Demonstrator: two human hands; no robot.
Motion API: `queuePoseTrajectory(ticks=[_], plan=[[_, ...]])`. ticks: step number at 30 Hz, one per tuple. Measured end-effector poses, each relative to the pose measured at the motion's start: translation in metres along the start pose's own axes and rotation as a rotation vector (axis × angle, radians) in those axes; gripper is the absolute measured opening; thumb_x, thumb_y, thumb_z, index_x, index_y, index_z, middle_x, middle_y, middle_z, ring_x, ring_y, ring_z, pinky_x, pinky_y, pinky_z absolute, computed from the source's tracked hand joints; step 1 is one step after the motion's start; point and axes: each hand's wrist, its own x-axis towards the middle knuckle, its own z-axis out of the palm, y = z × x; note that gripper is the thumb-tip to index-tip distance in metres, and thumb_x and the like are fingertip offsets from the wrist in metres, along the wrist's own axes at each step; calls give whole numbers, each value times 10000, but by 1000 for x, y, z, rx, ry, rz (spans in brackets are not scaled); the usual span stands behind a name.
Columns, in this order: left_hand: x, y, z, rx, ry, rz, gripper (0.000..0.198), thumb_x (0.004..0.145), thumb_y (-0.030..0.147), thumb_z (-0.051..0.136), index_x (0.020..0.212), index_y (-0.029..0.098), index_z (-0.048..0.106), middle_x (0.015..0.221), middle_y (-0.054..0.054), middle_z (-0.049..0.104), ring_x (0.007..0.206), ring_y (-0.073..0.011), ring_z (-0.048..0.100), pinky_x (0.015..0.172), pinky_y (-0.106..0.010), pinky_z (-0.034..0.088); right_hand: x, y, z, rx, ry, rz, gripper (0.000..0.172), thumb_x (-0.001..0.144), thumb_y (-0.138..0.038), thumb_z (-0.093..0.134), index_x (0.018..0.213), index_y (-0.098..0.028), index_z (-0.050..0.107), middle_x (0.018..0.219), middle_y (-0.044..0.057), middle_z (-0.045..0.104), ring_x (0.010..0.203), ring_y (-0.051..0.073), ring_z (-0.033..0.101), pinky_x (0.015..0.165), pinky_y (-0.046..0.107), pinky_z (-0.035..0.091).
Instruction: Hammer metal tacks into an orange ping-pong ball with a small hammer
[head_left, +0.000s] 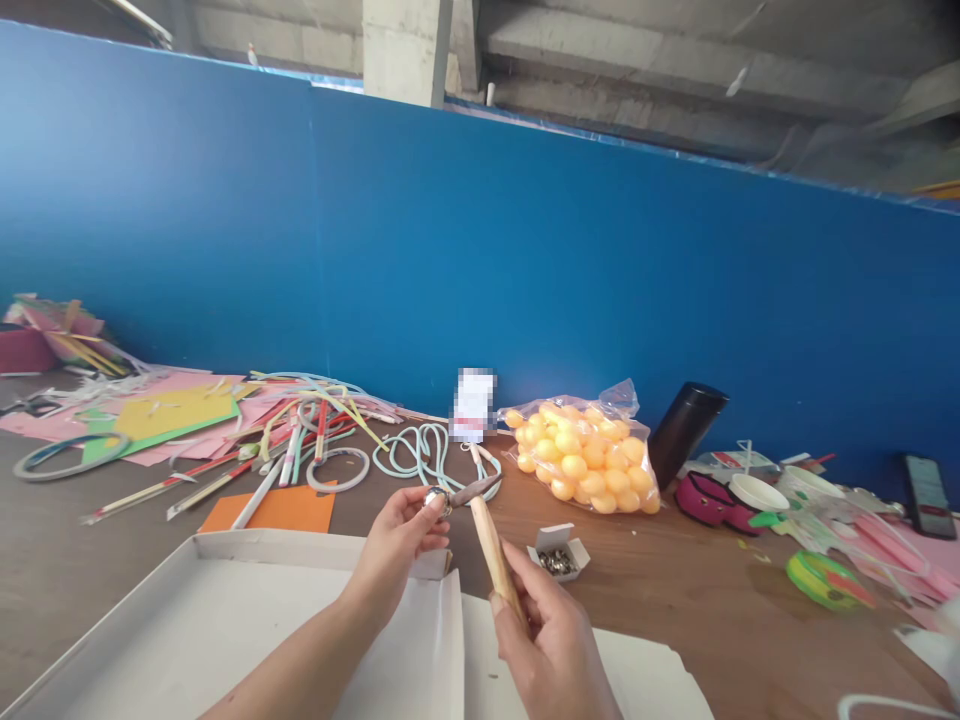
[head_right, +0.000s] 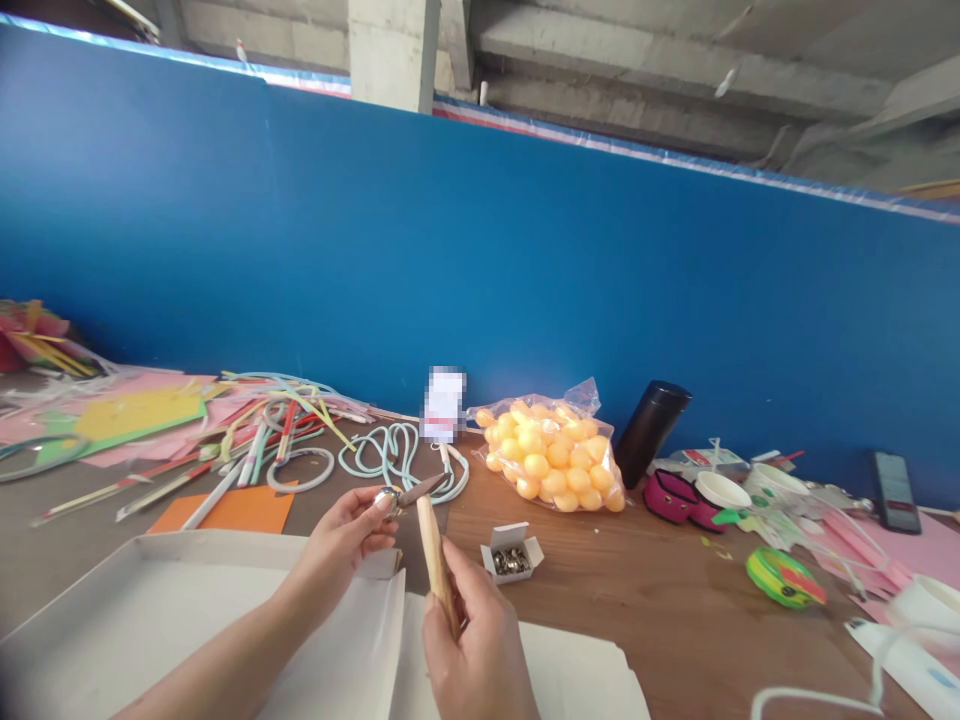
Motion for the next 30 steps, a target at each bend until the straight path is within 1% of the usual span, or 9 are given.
queuePoseTrajectory(ticks=[4, 7, 10, 13, 17, 20, 23, 27, 30], plan=[[0, -1, -1, -28, -34, 4, 348, 652, 361, 728, 900, 161, 587, 793, -15, 606, 647, -109, 607, 585, -226, 514, 0, 0, 0, 16, 16, 9, 497, 785, -382, 514, 1220, -151, 575, 824, 80, 716, 597, 181, 645, 532, 239, 542], [-1, -1, -2, -55, -71, 4, 322, 686, 354, 703, 915, 161, 583, 795, -19, 607, 684, -113, 607, 603, -218, 510, 0, 0, -3, 25, 43, 37, 515, 788, -413, 525, 1224, -143, 570, 688, 59, 696, 540, 179, 631, 492, 233, 530], [-2, 0, -3, -91, -96, 3, 307, 703, 349, 688, 926, 164, 587, 805, -27, 614, 715, -122, 609, 634, -226, 510, 0, 0, -5, 46, 67, 47, 525, 793, -439, 526, 1220, -137, 570, 559, 26, 645, 484, 176, 610, 463, 238, 523], [-3, 1, -2, -118, -111, 6, 300, 701, 344, 688, 927, 172, 591, 814, -28, 622, 726, -129, 613, 647, -234, 509, 0, 0, -6, 66, 82, 48, 533, 798, -447, 525, 1230, -136, 558, 515, 8, 616, 444, 170, 591, 442, 241, 520], [-3, 2, -1, -117, -115, 16, 301, 700, 337, 690, 930, 169, 595, 812, -30, 624, 720, -131, 615, 635, -230, 505, -1, 1, -5, 31, 71, 21, 523, 797, -442, 528, 1230, -152, 565, 598, 39, 662, 500, 180, 615, 449, 237, 518], [-2, 2, -1, -112, -121, 11, 298, 697, 334, 695, 925, 167, 599, 799, -25, 622, 708, -127, 613, 629, -227, 508, -1, 3, -2, 2, 60, -31, 505, 789, -421, 531, 1215, -156, 583, 781, 80, 711, 612, 192, 645, 527, 237, 541], [-2, 2, -1, -109, -122, 8, 299, 699, 331, 698, 925, 164, 597, 790, -22, 617, 705, -121, 612, 626, -221, 510, -1, 3, -1, -12, 65, -66, 493, 783, -402, 533, 1203, -150, 596, 927, 103, 711, 685, 199, 653, 591, 240, 550], [-2, 1, -1, -101, -130, 6, 283, 724, 328, 677, 937, 165, 587, 815, -27, 618, 725, -120, 615, 639, -218, 512, -1, 3, -3, -26, 68, -64, 489, 786, -379, 537, 1214, -149, 585, 921, 96, 715, 709, 204, 661, 616, 244, 554], [-3, 2, -1, -95, -115, -3, 279, 718, 320, 685, 924, 161, 585, 804, -30, 618, 715, -120, 617, 637, -218, 515, -1, 3, -2, -30, 70, -93, 469, 785, -365, 535, 1194, -147, 601, 998, 110, 697, 768, 211, 664, 666, 247, 553]])
